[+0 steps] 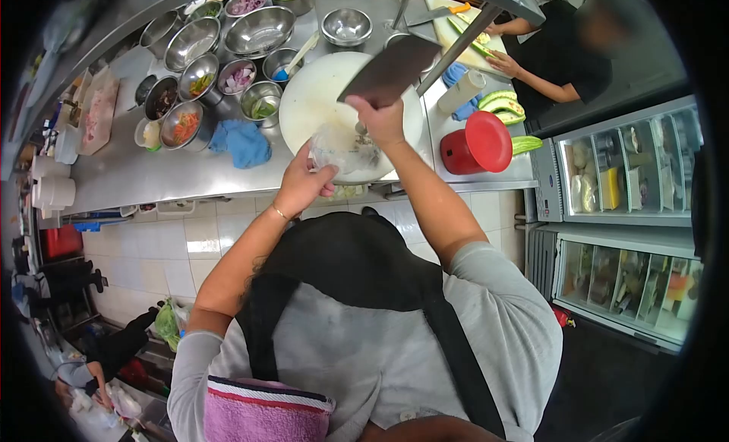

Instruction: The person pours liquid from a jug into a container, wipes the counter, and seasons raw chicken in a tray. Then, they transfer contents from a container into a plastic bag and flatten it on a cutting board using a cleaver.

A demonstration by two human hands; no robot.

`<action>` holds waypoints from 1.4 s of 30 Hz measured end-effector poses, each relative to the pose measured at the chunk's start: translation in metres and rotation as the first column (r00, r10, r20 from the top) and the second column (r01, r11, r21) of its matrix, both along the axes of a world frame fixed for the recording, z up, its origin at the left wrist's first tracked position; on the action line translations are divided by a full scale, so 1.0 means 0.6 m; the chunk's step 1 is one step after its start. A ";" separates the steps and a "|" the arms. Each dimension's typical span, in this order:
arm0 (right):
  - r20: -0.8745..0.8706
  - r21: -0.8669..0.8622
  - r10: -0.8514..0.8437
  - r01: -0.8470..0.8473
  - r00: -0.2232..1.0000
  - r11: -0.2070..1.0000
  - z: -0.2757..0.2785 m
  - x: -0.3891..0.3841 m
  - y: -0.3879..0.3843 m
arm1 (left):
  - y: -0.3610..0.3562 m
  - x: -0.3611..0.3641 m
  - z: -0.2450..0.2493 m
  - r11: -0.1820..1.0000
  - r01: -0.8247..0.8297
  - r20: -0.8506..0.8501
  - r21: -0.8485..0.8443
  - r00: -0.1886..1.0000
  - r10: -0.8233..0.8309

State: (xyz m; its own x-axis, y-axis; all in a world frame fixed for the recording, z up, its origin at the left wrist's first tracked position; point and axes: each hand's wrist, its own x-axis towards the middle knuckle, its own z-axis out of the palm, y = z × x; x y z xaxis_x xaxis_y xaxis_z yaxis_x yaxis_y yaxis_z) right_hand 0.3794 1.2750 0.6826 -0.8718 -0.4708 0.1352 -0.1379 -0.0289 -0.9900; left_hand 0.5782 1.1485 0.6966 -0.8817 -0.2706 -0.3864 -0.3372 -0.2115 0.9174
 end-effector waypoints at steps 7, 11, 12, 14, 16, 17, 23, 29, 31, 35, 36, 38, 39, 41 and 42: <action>-0.067 0.029 0.072 -0.071 0.995 0.997 0.002 0.021 -0.004 | 0.000 0.007 0.000 1.000 0.015 0.001 0.004 1.000 -0.015; -0.167 -0.049 0.120 -0.130 0.979 0.990 -0.050 0.022 -0.009 | 0.005 -0.001 0.001 1.000 -0.001 0.026 0.025 1.000 0.000; -0.151 -0.034 0.103 -0.110 0.983 0.993 -0.022 0.010 -0.016 | -0.002 -0.004 0.000 1.000 0.010 0.007 0.000 1.000 -0.010; -0.021 0.038 0.101 -0.100 0.995 0.994 -0.019 0.015 -0.008 | 0.000 0.007 -0.006 1.000 0.016 0.000 -0.018 1.000 -0.016; -0.060 0.030 0.095 -0.093 0.994 0.995 -0.043 0.025 -0.011 | 0.007 0.008 -0.015 1.000 0.001 0.011 0.001 1.000 -0.001; -0.095 0.022 0.081 -0.079 0.992 0.997 -0.055 0.035 -0.009 | 0.013 0.013 -0.013 1.000 0.003 0.015 0.003 1.000 -0.003; -0.038 -0.247 0.141 -0.146 0.989 0.958 0.029 0.018 -0.009 | 0.014 0.021 -0.009 0.999 -0.003 0.008 0.034 1.000 0.003; -0.111 -0.145 -0.045 0.029 0.993 0.989 -0.048 0.015 0.007 | 0.024 -0.002 -0.003 0.998 -0.035 -0.110 -0.052 0.994 0.029; -0.044 -0.077 -0.045 0.042 0.998 0.996 -0.014 -0.004 0.018 | 0.019 0.007 -0.023 0.990 -0.087 -0.094 -0.110 0.993 0.077; -0.007 -0.243 0.104 -0.103 0.995 0.965 0.040 -0.013 0.033 | 0.030 0.014 0.023 0.960 -0.118 -0.128 -0.252 0.988 0.088; -0.007 -0.239 0.103 -0.101 0.995 0.966 0.048 -0.010 0.034 | 0.032 0.012 0.022 0.961 -0.117 -0.129 -0.249 0.988 0.087; -0.058 -0.221 0.053 -0.065 0.997 0.973 0.056 0.004 0.027 | 0.027 0.005 0.020 0.943 -0.156 -0.008 -0.294 0.987 0.161; -0.057 -0.221 0.049 -0.061 0.997 0.973 0.050 0.014 0.022 | 0.026 0.005 0.015 0.944 -0.153 -0.007 -0.294 0.987 0.158; -0.040 -0.213 0.029 -0.036 0.999 0.976 0.023 0.035 0.011 | 0.027 0.002 -0.007 0.960 -0.104 -0.065 -0.259 0.994 0.090; -0.047 -0.229 0.045 -0.054 0.998 0.972 0.005 0.050 0.009 | 0.025 0.004 -0.021 0.961 -0.100 -0.060 -0.258 0.994 0.087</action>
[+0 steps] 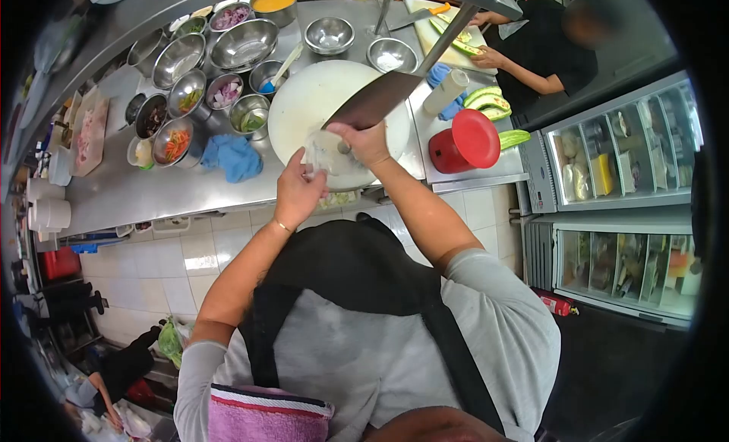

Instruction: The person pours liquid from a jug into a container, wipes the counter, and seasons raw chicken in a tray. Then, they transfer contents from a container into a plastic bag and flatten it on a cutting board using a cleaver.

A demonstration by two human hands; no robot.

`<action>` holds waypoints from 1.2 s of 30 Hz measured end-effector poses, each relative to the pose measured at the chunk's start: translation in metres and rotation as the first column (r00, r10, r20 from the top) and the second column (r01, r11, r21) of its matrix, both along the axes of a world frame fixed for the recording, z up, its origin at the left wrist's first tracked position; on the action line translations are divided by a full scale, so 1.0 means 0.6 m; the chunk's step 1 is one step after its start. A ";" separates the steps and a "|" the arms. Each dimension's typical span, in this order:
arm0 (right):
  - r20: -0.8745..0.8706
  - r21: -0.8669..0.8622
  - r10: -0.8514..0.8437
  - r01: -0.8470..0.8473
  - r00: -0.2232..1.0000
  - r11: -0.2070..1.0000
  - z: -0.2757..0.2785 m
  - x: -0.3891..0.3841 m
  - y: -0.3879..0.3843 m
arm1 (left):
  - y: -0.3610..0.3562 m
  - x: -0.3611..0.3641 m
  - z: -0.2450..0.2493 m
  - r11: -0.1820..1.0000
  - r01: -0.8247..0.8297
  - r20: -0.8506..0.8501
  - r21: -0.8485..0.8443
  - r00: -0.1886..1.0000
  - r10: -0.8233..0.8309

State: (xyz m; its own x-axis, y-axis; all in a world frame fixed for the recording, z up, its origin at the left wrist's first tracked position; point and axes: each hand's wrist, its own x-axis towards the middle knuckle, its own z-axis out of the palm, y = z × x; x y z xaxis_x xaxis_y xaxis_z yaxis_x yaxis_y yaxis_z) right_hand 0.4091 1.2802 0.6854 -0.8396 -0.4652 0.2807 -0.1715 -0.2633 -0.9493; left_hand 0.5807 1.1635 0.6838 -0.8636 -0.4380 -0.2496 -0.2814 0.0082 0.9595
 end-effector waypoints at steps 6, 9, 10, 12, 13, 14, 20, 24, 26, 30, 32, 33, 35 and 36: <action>-0.102 0.155 0.001 0.015 0.995 0.988 -0.006 -0.034 -0.017 | -0.008 -0.003 -0.012 0.991 -0.065 -0.008 0.113 0.998 0.066; -0.044 0.121 0.049 -0.044 0.998 0.992 -0.072 -0.043 -0.031 | 0.003 0.000 0.002 0.989 -0.057 0.061 0.136 0.997 0.049; -0.065 0.148 0.055 -0.044 0.996 0.988 -0.066 -0.055 -0.039 | 0.002 -0.004 0.001 0.989 -0.065 0.060 0.132 0.996 0.058; -0.035 0.107 0.080 -0.076 0.996 0.991 -0.027 -0.037 -0.046 | -0.002 -0.001 0.000 0.989 -0.080 0.070 0.124 0.995 0.072; -0.037 0.105 0.086 -0.081 0.996 0.991 -0.038 -0.042 -0.049 | -0.003 -0.004 0.000 0.986 -0.074 0.048 0.149 0.997 0.067; -0.100 0.152 0.086 -0.070 0.991 0.986 -0.051 -0.037 -0.045 | 0.000 0.002 -0.002 0.982 -0.065 0.035 0.178 0.998 0.060; -0.019 0.077 0.063 -0.062 0.998 0.995 -0.001 -0.030 -0.055 | -0.002 0.008 0.005 0.988 -0.059 0.055 0.140 0.997 0.052; -0.065 0.230 0.065 -0.049 0.996 0.972 -0.053 -0.051 -0.058 | -0.008 0.005 -0.015 0.989 -0.039 0.030 0.144 0.999 0.035; -0.009 0.261 0.052 -0.048 0.999 0.964 -0.009 -0.036 -0.036 | -0.004 0.011 -0.015 0.990 -0.063 0.046 0.127 0.997 0.057; -0.085 0.245 0.054 -0.032 0.995 0.969 -0.039 -0.025 -0.013 | -0.015 0.006 -0.016 0.987 -0.044 0.033 0.155 0.999 0.040; -0.037 0.295 0.070 -0.056 0.997 0.954 -0.006 -0.023 -0.001 | -0.016 0.011 -0.019 0.981 -0.042 0.032 0.190 0.999 0.036; -0.034 0.297 0.068 -0.055 0.997 0.953 -0.009 -0.017 0.002 | -0.011 0.011 -0.012 0.981 -0.040 0.035 0.191 0.999 0.034; -0.112 0.115 0.050 -0.037 0.992 0.993 -0.023 -0.006 0.006 | -0.004 0.008 0.004 0.986 -0.083 0.072 0.147 0.995 0.073; -0.172 0.272 0.080 -0.031 0.982 0.962 -0.047 -0.006 0.011 | -0.003 0.008 0.004 0.986 -0.078 0.073 0.148 0.995 0.067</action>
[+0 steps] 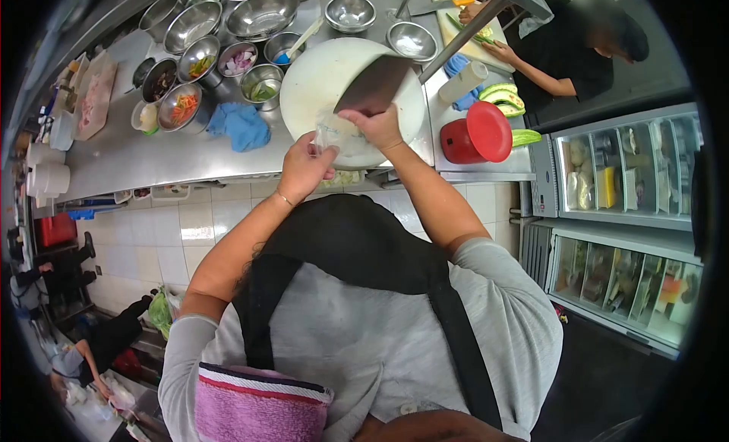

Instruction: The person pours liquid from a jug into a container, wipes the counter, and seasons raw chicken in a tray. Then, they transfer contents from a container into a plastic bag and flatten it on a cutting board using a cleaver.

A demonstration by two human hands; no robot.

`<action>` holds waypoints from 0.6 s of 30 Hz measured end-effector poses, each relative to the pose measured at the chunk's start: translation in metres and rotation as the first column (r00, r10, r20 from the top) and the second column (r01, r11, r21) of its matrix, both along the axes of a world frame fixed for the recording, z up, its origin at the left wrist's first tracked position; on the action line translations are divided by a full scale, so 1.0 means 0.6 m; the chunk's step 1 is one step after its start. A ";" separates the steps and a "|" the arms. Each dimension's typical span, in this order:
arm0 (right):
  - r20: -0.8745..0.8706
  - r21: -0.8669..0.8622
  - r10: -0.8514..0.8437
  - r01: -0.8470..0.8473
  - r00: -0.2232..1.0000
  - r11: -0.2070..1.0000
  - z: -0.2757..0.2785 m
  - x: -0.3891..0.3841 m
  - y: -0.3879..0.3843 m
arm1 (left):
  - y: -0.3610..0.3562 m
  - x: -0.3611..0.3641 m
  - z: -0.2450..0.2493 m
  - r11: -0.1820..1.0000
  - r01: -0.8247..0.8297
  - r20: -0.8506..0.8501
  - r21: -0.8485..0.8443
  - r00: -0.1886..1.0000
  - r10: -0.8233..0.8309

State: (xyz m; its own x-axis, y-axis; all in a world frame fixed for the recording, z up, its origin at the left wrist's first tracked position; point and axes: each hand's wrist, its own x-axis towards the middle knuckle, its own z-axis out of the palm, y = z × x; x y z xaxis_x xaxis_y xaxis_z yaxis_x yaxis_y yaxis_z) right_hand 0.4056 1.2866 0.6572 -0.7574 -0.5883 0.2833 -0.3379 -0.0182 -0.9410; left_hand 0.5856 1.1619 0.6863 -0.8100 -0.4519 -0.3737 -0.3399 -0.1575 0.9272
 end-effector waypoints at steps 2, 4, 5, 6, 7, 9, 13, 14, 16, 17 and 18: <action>0.015 0.025 -0.032 0.032 0.999 0.999 -0.001 -0.021 0.000 | -0.004 -0.004 -0.001 0.999 0.037 -0.003 0.012 0.999 -0.037; 0.184 0.008 -0.070 0.069 0.981 0.998 0.053 -0.004 -0.002 | -0.006 0.002 -0.015 0.999 0.035 0.004 0.003 0.999 -0.035; 0.179 0.006 -0.071 0.071 0.981 0.997 0.033 -0.005 -0.004 | -0.010 -0.005 -0.018 0.999 0.030 -0.007 -0.011 1.000 -0.030; 0.076 -0.015 -0.049 0.050 0.996 0.999 0.004 0.002 -0.003 | -0.010 -0.008 -0.017 0.999 0.031 -0.007 -0.007 0.999 -0.031; -0.026 -0.031 -0.032 0.031 0.999 0.999 -0.024 0.006 0.002 | -0.008 -0.008 -0.017 0.999 0.050 -0.010 0.005 0.999 -0.050; -0.014 -0.063 -0.018 0.017 1.000 0.998 -0.018 -0.019 -0.005 | -0.008 -0.016 -0.015 0.998 0.065 -0.028 0.012 0.998 -0.065; 0.239 -0.196 0.175 -0.130 0.955 0.972 -0.002 -0.063 0.003 | -0.011 -0.011 -0.014 0.998 0.065 -0.015 -0.001 0.998 -0.065; 0.164 -0.155 0.060 -0.034 0.985 0.987 0.042 -0.045 -0.003 | -0.008 -0.008 -0.016 0.998 0.065 -0.003 -0.002 0.998 -0.065; 0.139 -0.108 -0.073 0.088 0.988 0.990 0.062 -0.013 -0.008 | -0.007 -0.012 -0.021 0.998 0.069 0.001 0.000 0.998 -0.069; 0.141 -0.108 -0.076 0.091 0.987 0.990 0.040 -0.009 -0.013 | -0.006 -0.012 -0.023 0.997 0.076 0.006 0.003 0.997 -0.076; 0.115 -0.083 -0.102 0.112 0.988 0.990 0.013 -0.002 -0.016 | -0.002 -0.008 -0.015 0.996 0.084 0.011 0.002 0.996 -0.084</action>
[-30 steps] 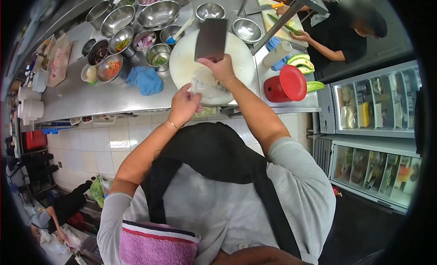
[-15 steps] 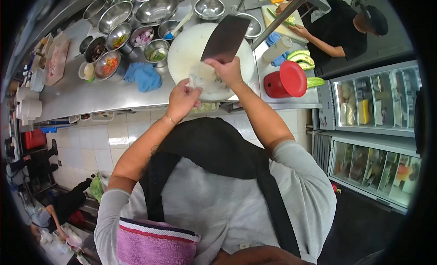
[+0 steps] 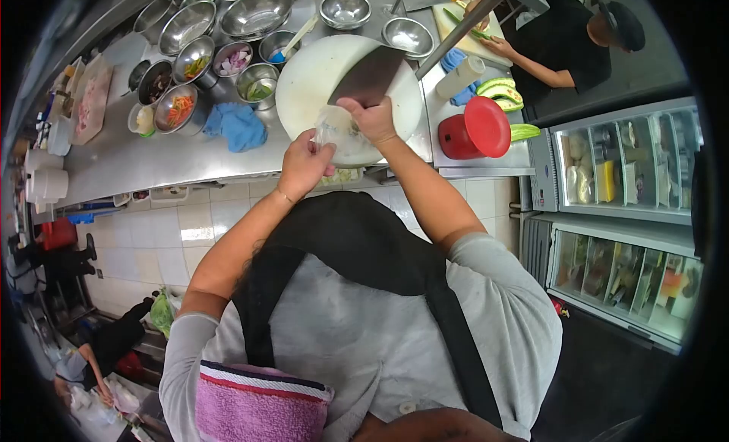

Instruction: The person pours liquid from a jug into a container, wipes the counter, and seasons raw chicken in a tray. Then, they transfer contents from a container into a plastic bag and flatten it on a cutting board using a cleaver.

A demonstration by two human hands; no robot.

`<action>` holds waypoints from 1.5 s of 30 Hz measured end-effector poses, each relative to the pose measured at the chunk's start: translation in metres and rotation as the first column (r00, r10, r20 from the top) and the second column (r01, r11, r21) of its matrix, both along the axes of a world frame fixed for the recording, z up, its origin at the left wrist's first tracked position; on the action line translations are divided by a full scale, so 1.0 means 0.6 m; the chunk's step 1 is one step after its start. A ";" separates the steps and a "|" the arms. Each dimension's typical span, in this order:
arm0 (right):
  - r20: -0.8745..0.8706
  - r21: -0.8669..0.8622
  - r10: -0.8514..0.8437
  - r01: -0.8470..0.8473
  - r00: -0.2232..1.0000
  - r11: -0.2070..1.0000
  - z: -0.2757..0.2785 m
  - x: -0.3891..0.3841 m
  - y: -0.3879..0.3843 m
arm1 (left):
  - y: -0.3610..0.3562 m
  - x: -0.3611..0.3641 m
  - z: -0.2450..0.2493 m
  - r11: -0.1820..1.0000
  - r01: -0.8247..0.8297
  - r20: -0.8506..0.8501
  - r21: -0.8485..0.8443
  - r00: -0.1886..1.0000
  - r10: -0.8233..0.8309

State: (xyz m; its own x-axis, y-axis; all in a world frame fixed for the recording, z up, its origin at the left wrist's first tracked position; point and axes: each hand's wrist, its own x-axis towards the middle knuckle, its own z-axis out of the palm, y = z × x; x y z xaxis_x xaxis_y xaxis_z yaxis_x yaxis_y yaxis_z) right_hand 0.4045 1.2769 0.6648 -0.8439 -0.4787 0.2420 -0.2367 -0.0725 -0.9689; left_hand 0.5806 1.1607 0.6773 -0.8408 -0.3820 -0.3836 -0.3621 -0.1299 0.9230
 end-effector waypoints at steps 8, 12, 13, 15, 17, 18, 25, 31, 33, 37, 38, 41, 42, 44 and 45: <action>-0.036 0.016 0.021 -0.021 0.999 1.000 -0.006 -0.005 0.000 | -0.009 -0.003 -0.003 0.999 0.018 0.016 0.036 1.000 -0.018; 0.014 -0.007 0.030 -0.030 0.999 1.000 -0.015 -0.013 -0.020 | -0.006 -0.006 -0.005 1.000 -0.025 -0.004 0.006 1.000 0.025; 0.003 -0.069 0.051 -0.050 0.999 0.996 -0.022 -0.001 -0.018 | -0.005 -0.005 -0.007 1.000 -0.022 -0.019 0.018 1.000 0.023; 0.016 0.005 0.038 -0.038 0.999 0.999 -0.026 -0.013 -0.019 | -0.007 -0.009 -0.002 1.000 -0.017 -0.046 0.024 0.999 0.018; 0.033 0.084 0.037 -0.040 0.999 0.996 -0.028 -0.017 -0.023 | -0.007 -0.005 0.003 0.999 -0.031 -0.024 0.033 0.999 0.031; 0.051 -0.011 0.050 -0.050 0.997 0.999 -0.028 -0.015 -0.027 | -0.007 -0.004 0.005 0.999 -0.034 -0.023 0.033 0.999 0.035; 0.116 0.019 0.063 -0.066 0.991 0.998 -0.010 -0.021 -0.046 | -0.003 -0.002 -0.007 1.000 -0.010 0.008 -0.002 1.000 0.010; -0.027 0.107 0.007 -0.004 1.000 0.994 0.000 -0.047 -0.019 | -0.004 0.000 -0.004 0.999 -0.028 0.001 0.026 1.000 0.028; 0.098 0.061 0.024 -0.030 0.995 0.998 -0.003 -0.042 -0.010 | -0.008 -0.003 -0.001 0.999 -0.031 0.006 0.029 0.999 0.031; -0.032 0.052 0.046 -0.044 0.998 0.998 -0.009 -0.014 0.004 | -0.001 -0.009 0.001 0.998 -0.025 -0.012 0.054 1.000 0.026; 0.034 0.080 0.055 -0.057 0.998 0.995 0.007 -0.026 -0.002 | -0.004 -0.009 0.001 0.998 -0.015 -0.015 0.060 1.000 0.016; 0.101 0.136 0.076 -0.089 0.992 0.987 0.008 -0.007 0.014 | -0.009 -0.006 -0.014 1.000 0.008 -0.011 0.018 1.000 -0.008; 0.026 0.090 0.108 -0.110 0.994 0.990 -0.034 0.005 0.019 | -0.010 -0.007 -0.014 1.000 0.012 -0.011 0.019 1.000 -0.012; 0.025 0.057 0.125 -0.126 0.992 0.990 -0.029 0.016 0.018 | -0.008 -0.012 -0.016 0.998 -0.024 -0.012 0.052 1.000 0.024; 0.015 0.058 0.131 -0.131 0.991 0.990 -0.007 0.003 0.015 | -0.011 -0.019 -0.010 0.998 -0.029 -0.023 0.053 0.999 0.030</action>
